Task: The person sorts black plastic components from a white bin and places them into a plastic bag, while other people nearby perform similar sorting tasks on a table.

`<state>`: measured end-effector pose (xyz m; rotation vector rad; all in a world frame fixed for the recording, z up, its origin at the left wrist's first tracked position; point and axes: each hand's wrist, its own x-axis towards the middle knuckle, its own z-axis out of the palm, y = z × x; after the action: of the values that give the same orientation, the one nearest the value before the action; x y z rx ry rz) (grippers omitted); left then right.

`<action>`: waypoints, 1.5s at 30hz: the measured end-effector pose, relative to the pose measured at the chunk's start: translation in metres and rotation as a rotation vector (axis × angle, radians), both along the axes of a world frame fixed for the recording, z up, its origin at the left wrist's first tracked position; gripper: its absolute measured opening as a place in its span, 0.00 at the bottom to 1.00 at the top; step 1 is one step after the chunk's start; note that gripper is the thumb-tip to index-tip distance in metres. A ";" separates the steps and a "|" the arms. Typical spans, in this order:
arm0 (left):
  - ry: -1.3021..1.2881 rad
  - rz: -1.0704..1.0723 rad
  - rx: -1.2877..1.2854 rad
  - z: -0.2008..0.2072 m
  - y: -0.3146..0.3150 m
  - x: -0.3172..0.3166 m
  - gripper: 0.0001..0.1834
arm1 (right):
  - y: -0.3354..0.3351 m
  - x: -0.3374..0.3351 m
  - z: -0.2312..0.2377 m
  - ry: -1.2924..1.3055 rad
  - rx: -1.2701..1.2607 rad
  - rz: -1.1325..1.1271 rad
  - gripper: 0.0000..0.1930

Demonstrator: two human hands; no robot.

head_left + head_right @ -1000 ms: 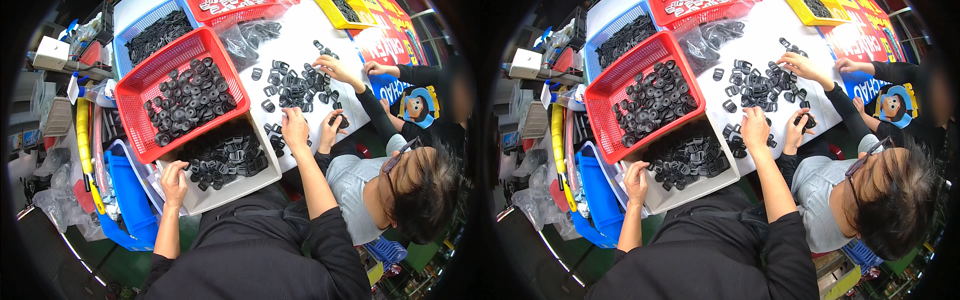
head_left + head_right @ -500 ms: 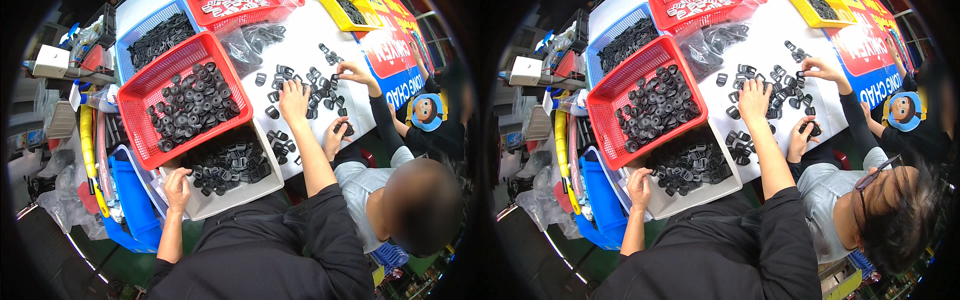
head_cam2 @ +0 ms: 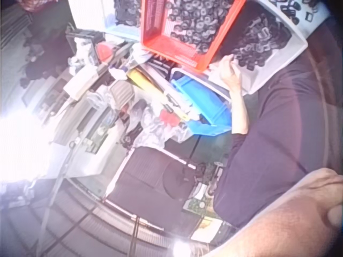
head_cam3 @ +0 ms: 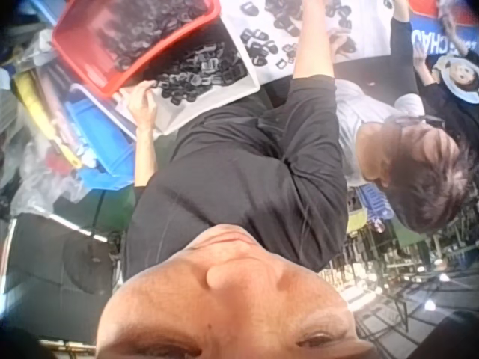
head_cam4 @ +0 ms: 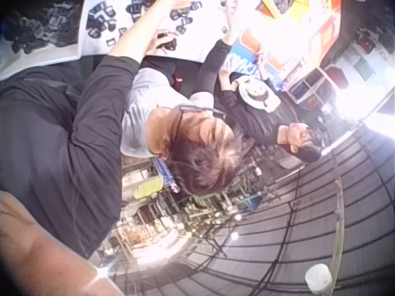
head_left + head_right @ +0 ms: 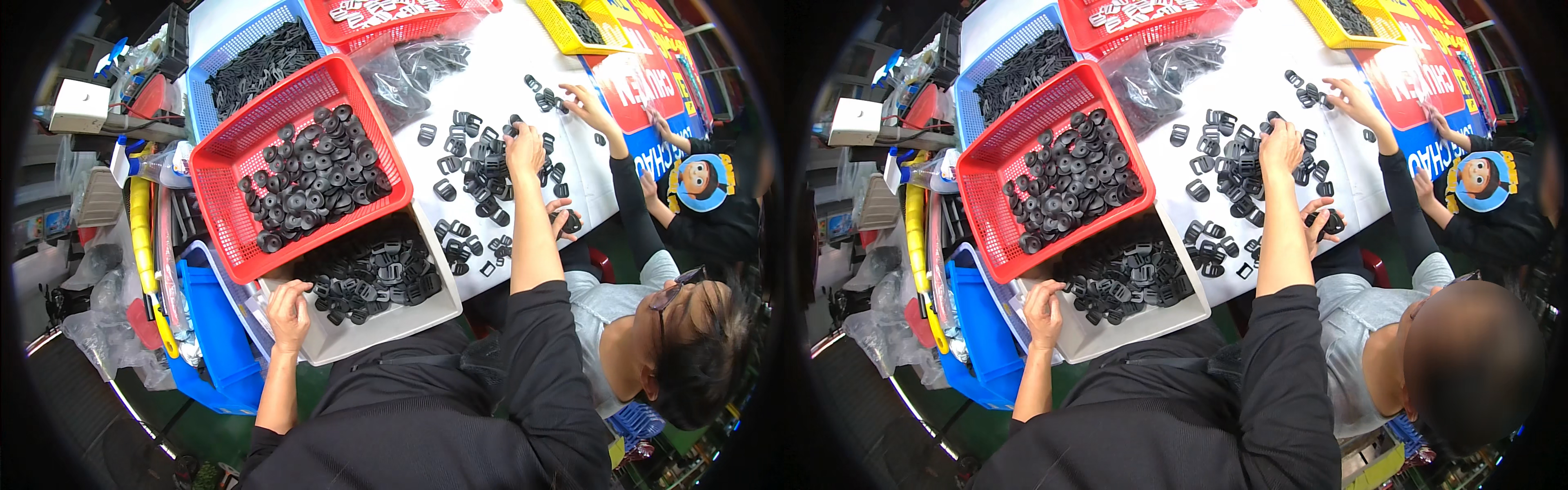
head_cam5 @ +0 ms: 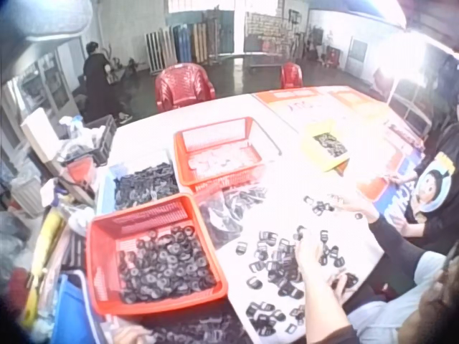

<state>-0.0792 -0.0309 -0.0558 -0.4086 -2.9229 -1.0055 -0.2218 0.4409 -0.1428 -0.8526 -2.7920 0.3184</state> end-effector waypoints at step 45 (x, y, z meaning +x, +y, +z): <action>-0.003 -0.006 -0.114 0.003 0.011 -0.002 0.13 | 0.211 0.074 0.034 0.332 -0.091 -0.752 0.12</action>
<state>-0.0809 -0.0199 -0.0525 -0.4196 -2.9930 -0.8434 -0.1476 0.6516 -0.1092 -1.6075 -1.9891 0.4033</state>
